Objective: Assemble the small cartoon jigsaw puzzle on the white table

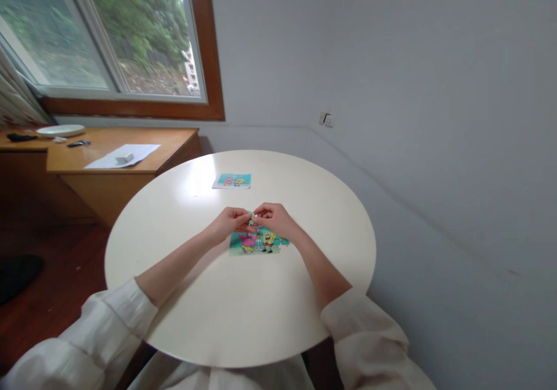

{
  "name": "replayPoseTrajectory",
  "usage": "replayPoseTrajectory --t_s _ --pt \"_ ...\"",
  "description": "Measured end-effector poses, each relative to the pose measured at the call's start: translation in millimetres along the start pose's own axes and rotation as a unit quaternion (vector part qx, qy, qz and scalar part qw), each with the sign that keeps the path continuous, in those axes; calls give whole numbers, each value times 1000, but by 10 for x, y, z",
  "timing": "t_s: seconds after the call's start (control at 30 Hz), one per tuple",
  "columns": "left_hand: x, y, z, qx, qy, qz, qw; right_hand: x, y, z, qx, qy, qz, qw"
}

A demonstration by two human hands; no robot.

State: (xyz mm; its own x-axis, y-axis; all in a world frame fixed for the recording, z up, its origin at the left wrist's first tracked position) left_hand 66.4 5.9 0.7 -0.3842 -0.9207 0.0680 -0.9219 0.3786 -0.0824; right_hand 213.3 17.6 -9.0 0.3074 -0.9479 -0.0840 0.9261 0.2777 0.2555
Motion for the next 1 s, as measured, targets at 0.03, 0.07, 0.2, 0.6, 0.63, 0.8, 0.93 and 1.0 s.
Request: replayPoseTrajectory --t_s 0.03,0.07,0.2,0.6,0.63,0.8,0.93,1.0 --pt "0 -9 5 5 0 -8 1000 4 1 3 4 -1 -1 1000" --pt "-1 -17 11 9 1 -15 1000 8 2 7 8 0 -3 1000" --pt "-9 -33 25 13 -2 -29 999 10 12 7 27 21 -11 999" --pt "22 -52 -1 16 0 -59 998 10 -12 61 -10 6 -20 1000" --pt "19 -47 1 19 0 -62 998 14 -14 73 -13 11 -19 1000" --pt "15 -6 1 38 -9 -76 996 26 -22 77 4 15 7 1000" --pt "11 22 5 43 -11 -82 996 23 -8 37 11 6 17 1000" --pt "-7 36 21 41 -18 -80 996 23 7 28 9 -2 14 1000"
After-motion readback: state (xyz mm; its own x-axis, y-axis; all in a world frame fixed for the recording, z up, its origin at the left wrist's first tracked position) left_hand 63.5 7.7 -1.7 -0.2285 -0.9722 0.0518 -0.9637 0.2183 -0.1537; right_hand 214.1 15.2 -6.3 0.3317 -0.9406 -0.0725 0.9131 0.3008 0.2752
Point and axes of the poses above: each hand's wrist, its own x-axis away from the middle knuckle, its own y-axis out of the back of the hand, z = x × y, the point moved 2 cm from there along -x, towards the middle knuckle, and after that the axes turned 5 degrees about -y, right-handed, at the moved point
